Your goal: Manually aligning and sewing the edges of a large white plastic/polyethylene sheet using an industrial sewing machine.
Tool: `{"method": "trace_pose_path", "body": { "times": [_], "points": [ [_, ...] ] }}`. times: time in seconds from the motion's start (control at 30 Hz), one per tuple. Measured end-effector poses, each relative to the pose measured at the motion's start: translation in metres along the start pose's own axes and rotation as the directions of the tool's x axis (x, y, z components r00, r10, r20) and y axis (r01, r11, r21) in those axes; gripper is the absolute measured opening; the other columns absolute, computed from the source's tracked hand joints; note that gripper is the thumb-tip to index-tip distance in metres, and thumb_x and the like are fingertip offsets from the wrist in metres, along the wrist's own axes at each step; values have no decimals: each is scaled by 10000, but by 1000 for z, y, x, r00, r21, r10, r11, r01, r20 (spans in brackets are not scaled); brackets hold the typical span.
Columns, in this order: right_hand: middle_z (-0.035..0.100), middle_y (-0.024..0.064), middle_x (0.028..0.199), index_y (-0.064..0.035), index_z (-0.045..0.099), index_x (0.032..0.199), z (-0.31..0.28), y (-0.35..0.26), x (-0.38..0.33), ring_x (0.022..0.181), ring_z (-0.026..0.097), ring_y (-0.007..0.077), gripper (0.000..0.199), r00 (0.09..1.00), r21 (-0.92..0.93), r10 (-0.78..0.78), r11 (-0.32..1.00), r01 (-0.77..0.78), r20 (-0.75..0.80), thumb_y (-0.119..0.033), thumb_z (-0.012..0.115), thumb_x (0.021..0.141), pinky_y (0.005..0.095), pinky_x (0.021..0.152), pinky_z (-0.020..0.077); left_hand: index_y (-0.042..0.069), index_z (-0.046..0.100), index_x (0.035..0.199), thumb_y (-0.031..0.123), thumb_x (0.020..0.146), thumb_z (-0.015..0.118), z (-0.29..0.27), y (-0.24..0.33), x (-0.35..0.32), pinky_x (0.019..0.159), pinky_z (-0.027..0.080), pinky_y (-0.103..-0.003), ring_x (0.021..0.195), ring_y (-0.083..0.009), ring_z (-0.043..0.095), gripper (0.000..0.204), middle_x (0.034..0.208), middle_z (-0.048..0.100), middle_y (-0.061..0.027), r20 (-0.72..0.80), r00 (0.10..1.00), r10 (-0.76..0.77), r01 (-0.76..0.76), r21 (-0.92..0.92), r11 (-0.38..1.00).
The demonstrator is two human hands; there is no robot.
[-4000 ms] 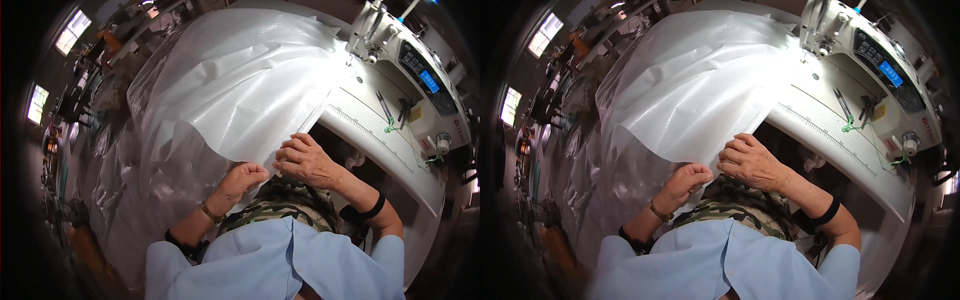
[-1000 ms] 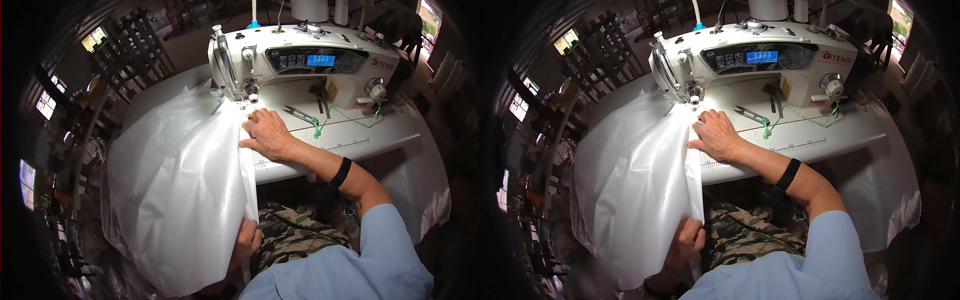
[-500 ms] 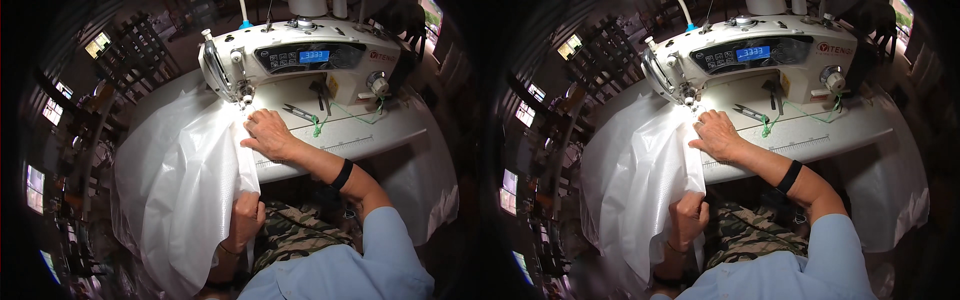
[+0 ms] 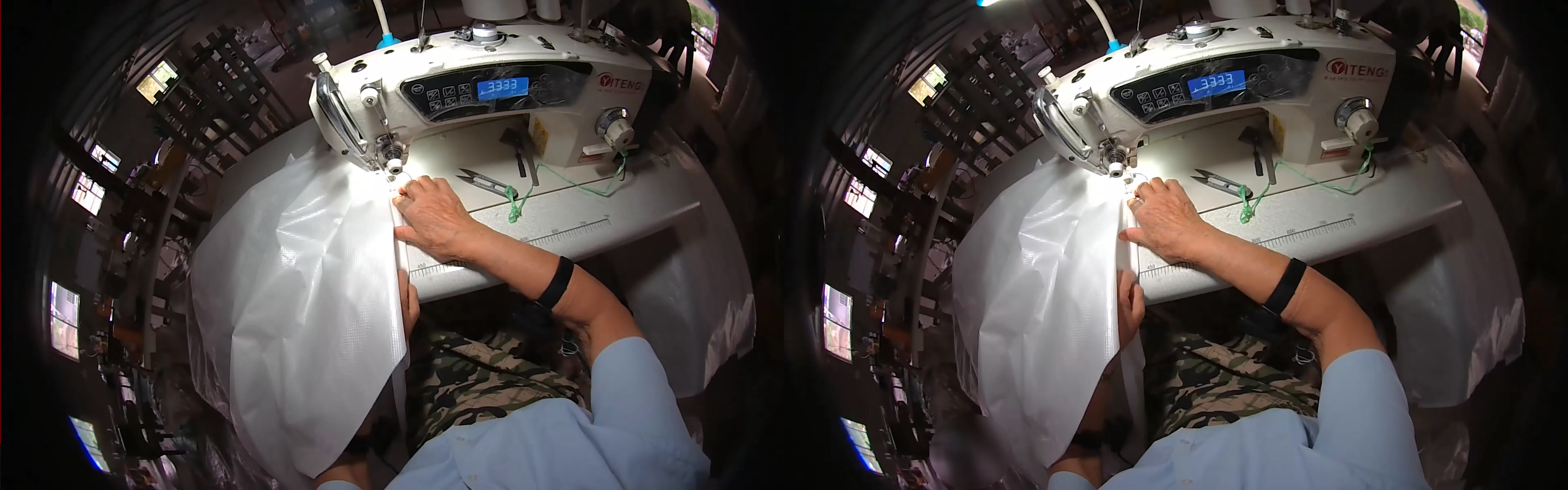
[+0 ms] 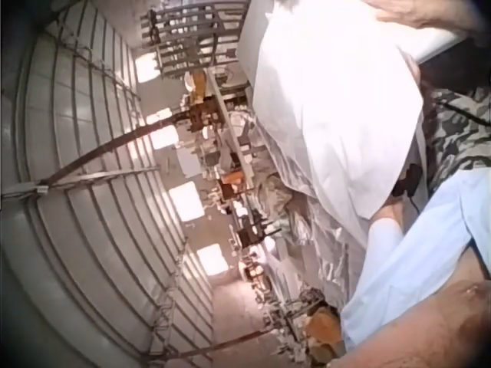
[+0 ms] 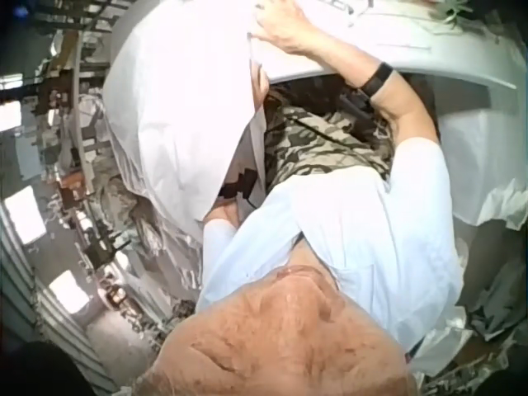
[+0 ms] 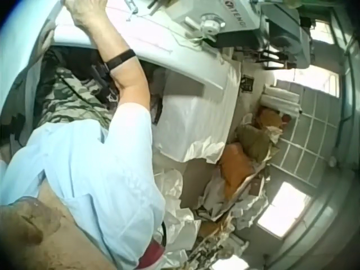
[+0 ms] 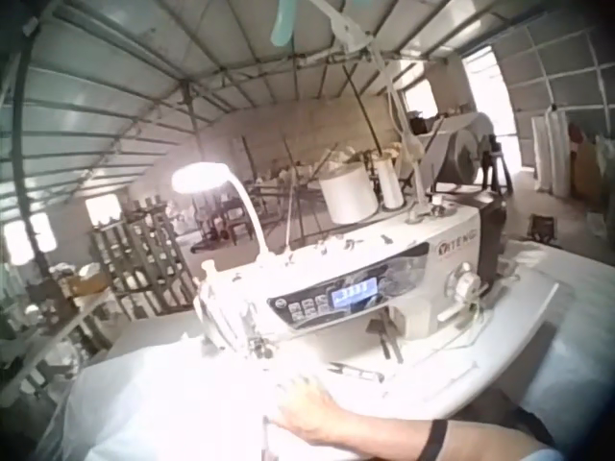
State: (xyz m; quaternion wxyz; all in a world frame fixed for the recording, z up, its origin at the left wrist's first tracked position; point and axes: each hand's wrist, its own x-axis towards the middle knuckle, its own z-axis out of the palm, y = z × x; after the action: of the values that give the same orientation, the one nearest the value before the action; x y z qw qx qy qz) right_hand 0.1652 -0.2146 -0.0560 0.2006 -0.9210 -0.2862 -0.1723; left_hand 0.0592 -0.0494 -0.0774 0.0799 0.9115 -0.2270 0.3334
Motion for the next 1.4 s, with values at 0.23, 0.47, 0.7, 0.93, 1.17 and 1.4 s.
{"method": "trace_pose_path", "body": {
  "times": [0.23,0.47,0.7,0.93,1.17,1.4],
  "points": [
    [617,146,1159,-8,681,1101,4,4,2,1147,518,277,317,1000,2,11,1000,-11,-11,-252,543,953,403,1000,373,13,667,952,63,827,642,29,-31,54,666,504,-418,692,-329,618,136,780,620,-152,210,971,-115,143,-125,982],
    [631,141,1152,-41,703,1046,12,10,5,1142,537,286,248,998,5,31,1000,-30,-63,-119,536,880,407,1002,386,-10,653,921,53,832,627,59,-50,82,644,488,-421,661,-335,608,112,730,597,-171,282,940,-190,236,-137,962],
    [649,122,1092,-58,733,969,11,14,7,1123,546,281,240,990,125,84,990,-69,-116,-122,515,891,411,987,392,-32,638,890,43,836,613,58,-33,81,622,472,-423,630,-341,598,96,680,575,-190,330,907,-263,308,-91,947],
    [663,77,1062,-76,755,987,7,14,9,1121,550,248,241,988,192,145,972,-132,-53,-144,536,914,401,1011,372,-32,640,912,14,858,611,9,5,53,586,449,-413,600,-330,615,77,671,599,-235,256,927,-275,302,-71,951],
    [658,76,1086,-86,760,1000,4,13,8,1119,550,243,237,991,150,131,980,-129,-5,-150,547,916,398,1015,371,-35,687,988,3,856,613,5,-2,71,617,484,-411,648,-352,644,156,722,628,-254,302,929,-215,230,-16,973],
    [646,88,1139,-117,768,1051,9,13,6,1138,537,262,278,996,136,77,988,-70,-48,-127,548,882,408,997,376,-51,684,955,1,851,611,30,-16,87,626,489,-419,649,-356,648,137,737,630,-264,276,915,-295,370,-280,886]
  ]
}}
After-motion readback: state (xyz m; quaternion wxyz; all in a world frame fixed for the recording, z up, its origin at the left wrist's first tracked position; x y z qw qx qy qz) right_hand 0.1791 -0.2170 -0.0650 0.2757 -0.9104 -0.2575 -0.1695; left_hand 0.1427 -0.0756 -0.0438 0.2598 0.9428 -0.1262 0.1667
